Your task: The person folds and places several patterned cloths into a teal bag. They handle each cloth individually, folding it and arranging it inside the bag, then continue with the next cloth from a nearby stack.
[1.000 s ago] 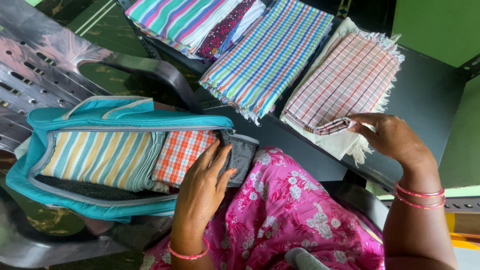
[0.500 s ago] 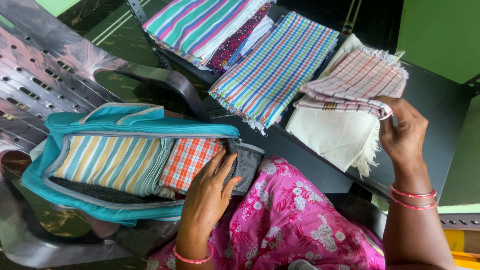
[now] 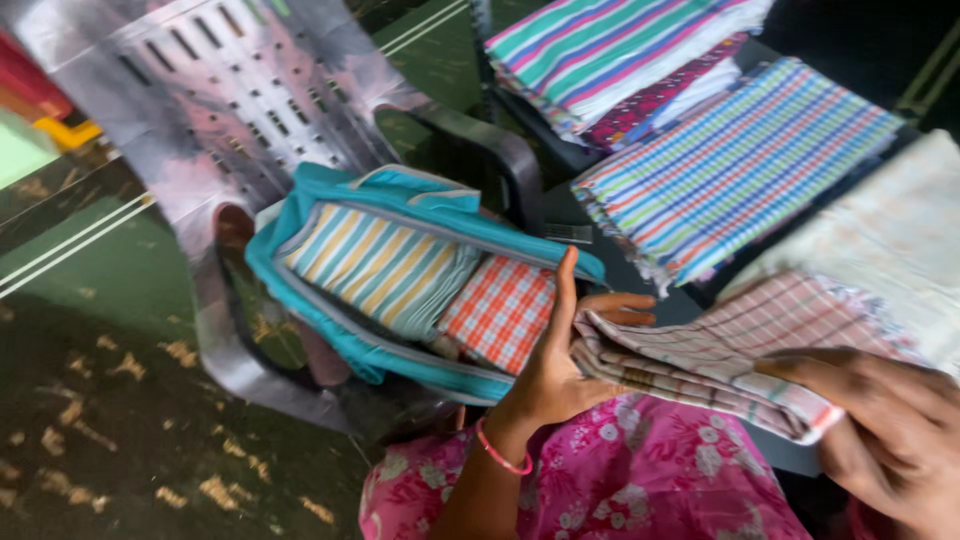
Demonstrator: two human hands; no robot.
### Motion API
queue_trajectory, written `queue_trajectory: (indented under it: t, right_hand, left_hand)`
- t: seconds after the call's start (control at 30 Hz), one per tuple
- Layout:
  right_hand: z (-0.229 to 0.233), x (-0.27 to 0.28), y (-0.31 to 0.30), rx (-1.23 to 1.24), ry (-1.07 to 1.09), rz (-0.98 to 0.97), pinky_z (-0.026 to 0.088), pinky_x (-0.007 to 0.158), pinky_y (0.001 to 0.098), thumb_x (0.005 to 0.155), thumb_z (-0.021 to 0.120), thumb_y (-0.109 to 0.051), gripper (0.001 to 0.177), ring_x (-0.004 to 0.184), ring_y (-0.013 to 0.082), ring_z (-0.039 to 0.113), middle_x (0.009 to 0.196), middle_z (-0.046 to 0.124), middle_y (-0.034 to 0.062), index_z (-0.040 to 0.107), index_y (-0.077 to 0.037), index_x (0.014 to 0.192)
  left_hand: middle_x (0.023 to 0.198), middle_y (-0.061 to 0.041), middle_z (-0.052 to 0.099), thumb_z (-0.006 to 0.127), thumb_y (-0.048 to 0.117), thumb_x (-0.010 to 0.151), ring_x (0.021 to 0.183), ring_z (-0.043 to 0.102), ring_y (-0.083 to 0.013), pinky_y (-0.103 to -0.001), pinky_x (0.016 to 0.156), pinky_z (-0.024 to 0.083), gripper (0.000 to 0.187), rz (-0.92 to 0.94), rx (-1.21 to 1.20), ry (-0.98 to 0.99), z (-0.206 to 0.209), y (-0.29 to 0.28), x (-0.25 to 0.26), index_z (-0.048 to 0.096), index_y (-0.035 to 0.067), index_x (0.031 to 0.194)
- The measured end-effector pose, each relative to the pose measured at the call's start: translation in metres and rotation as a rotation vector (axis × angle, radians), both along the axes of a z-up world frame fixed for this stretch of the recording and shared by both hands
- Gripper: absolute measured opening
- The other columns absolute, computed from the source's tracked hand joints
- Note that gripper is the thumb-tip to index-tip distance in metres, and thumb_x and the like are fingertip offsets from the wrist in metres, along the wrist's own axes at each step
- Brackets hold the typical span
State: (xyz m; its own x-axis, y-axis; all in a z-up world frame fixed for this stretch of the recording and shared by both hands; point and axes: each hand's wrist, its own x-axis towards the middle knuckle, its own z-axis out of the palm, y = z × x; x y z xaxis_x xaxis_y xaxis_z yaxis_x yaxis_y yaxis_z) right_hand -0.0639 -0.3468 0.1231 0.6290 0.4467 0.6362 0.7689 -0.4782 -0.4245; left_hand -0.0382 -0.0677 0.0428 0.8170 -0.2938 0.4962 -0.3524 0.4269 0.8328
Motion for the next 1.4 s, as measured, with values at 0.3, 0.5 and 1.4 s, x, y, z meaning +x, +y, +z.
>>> queue_trajectory:
  t: [0.3,0.5,1.4]
  right_hand:
    - [-0.089,0.02,-0.04,-0.104,0.193,-0.097,0.059,0.09,0.0325,0.084,0.07,-0.017,0.033,0.105,0.0228,0.073,0.111,0.077,0.0105,0.073,-0.007,0.116]
    - [-0.126,0.049,-0.069,-0.397,0.325,-0.1,0.058,0.093,0.0363,0.077,0.081,-0.025,0.044,0.119,0.0257,0.069,0.115,0.078,0.0096,0.077,-0.01,0.119]
    - [-0.136,0.133,0.161,-0.258,1.05,-0.037,0.053,0.09,0.0421,0.096,0.066,-0.041,0.061,0.1,0.0244,0.074,0.103,0.078,0.0216,0.051,-0.007,0.145]
  left_hand:
    - [0.129,-0.015,0.066,0.08,0.009,0.091,0.113,0.07,-0.0209,-0.034,0.099,0.062,0.066,0.076,-0.196,0.123,-0.054,-0.029,0.01,0.036,0.01,0.14]
    - [0.112,-0.01,0.077,0.076,0.003,0.094,0.099,0.076,-0.015,-0.031,0.093,0.063,0.026,0.601,-0.107,-0.027,-0.034,0.014,0.011,0.072,-0.005,0.119]
    - [0.095,-0.037,0.069,0.069,0.034,0.094,0.092,0.068,-0.0514,-0.055,0.078,0.054,0.063,1.552,1.172,0.538,-0.088,0.213,0.027,0.054,-0.016,0.129]
